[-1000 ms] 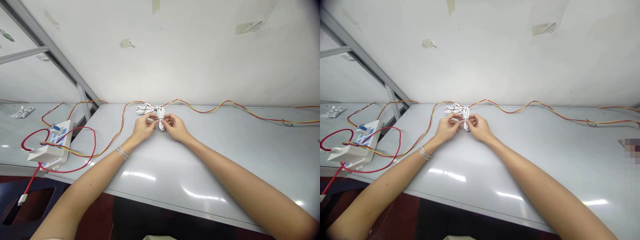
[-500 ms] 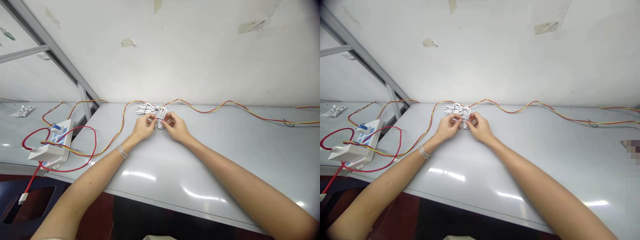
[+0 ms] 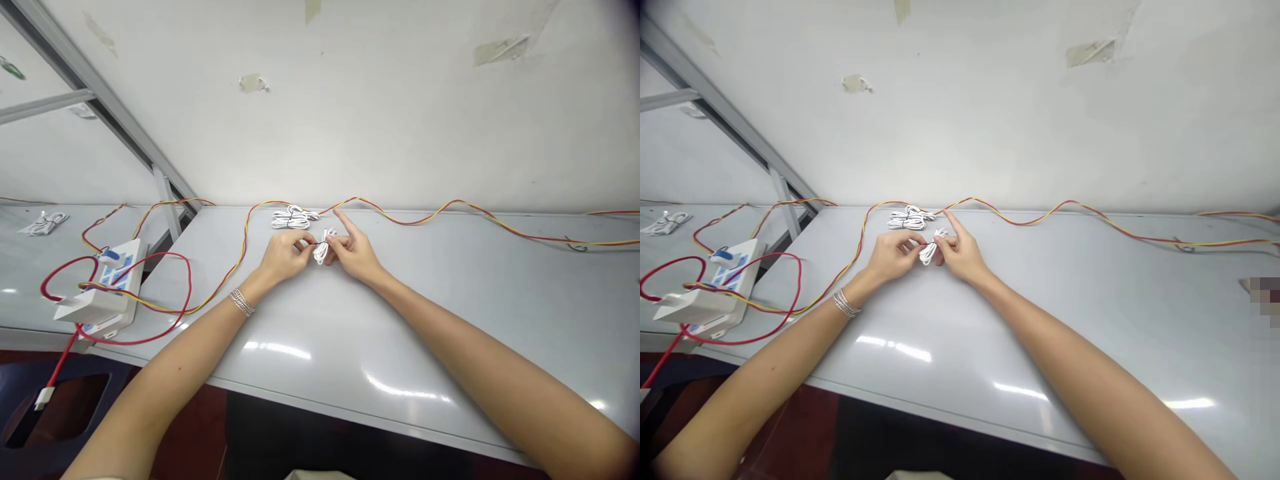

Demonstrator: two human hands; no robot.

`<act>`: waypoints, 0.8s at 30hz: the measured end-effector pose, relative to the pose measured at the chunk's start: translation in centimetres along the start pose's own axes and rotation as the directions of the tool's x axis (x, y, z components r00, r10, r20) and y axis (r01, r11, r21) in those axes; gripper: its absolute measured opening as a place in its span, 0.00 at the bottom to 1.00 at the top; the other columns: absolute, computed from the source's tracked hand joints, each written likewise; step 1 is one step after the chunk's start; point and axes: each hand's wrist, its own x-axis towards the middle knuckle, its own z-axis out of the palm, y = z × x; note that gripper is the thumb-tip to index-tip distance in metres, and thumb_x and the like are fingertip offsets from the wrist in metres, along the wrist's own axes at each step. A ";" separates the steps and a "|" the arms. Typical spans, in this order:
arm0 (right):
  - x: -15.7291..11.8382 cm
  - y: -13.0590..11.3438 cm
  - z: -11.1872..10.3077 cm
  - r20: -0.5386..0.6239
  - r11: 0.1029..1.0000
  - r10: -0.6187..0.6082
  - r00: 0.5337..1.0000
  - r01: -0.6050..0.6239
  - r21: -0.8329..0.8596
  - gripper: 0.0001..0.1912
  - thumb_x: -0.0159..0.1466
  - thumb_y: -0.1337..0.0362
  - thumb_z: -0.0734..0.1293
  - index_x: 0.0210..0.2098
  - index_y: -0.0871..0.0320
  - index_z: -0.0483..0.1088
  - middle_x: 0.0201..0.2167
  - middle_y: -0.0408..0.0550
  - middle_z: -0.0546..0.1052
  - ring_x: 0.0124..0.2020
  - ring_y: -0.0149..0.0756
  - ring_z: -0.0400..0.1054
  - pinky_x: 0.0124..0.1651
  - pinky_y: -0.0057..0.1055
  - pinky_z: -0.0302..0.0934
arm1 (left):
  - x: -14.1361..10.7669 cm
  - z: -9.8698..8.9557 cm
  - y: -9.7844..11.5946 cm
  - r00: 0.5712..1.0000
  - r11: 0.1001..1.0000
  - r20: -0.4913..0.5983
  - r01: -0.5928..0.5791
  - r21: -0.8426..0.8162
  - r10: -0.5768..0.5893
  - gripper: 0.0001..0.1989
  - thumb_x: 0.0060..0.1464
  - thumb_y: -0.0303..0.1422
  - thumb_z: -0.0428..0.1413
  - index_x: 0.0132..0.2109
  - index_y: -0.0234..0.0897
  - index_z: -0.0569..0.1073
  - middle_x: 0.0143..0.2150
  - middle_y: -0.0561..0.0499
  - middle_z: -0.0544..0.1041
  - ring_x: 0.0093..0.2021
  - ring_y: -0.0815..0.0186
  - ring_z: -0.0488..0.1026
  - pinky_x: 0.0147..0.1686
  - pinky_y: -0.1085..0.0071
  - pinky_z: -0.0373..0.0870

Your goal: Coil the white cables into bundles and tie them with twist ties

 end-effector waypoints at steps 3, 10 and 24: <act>0.2 0.2 -0.1 0.010 0.999 0.045 0.999 -0.045 -0.003 0.23 0.64 0.54 0.64 0.53 0.61 0.70 0.24 0.44 0.75 0.24 0.34 0.72 0.34 0.33 0.68 | 0.1 0.1 -0.2 0.998 0.994 -0.018 0.051 -0.095 -0.053 0.04 0.51 0.32 0.60 0.34 0.36 0.79 0.33 0.48 0.81 0.29 0.66 0.75 0.34 0.70 0.73; 0.0 -0.3 -0.3 0.155 0.983 0.003 0.988 0.025 -0.179 0.16 0.60 0.59 0.67 0.43 0.62 0.73 0.26 0.44 0.76 0.27 0.31 0.68 0.34 0.28 0.62 | 0.3 0.4 -0.1 0.977 0.900 -0.045 0.174 -0.400 -0.209 0.12 0.50 0.39 0.62 0.35 0.33 0.77 0.26 0.49 0.78 0.22 0.67 0.74 0.20 0.75 0.66; -0.1 -1.6 -1.4 0.396 0.993 0.102 0.913 -0.069 -0.098 0.33 0.62 0.37 0.60 0.24 0.62 0.73 0.16 0.46 0.70 0.21 0.29 0.60 0.31 0.29 0.55 | 0.2 0.3 0.4 0.980 0.952 -0.048 0.174 -0.251 -0.191 0.08 0.51 0.34 0.60 0.34 0.32 0.77 0.28 0.48 0.79 0.24 0.69 0.72 0.23 0.75 0.66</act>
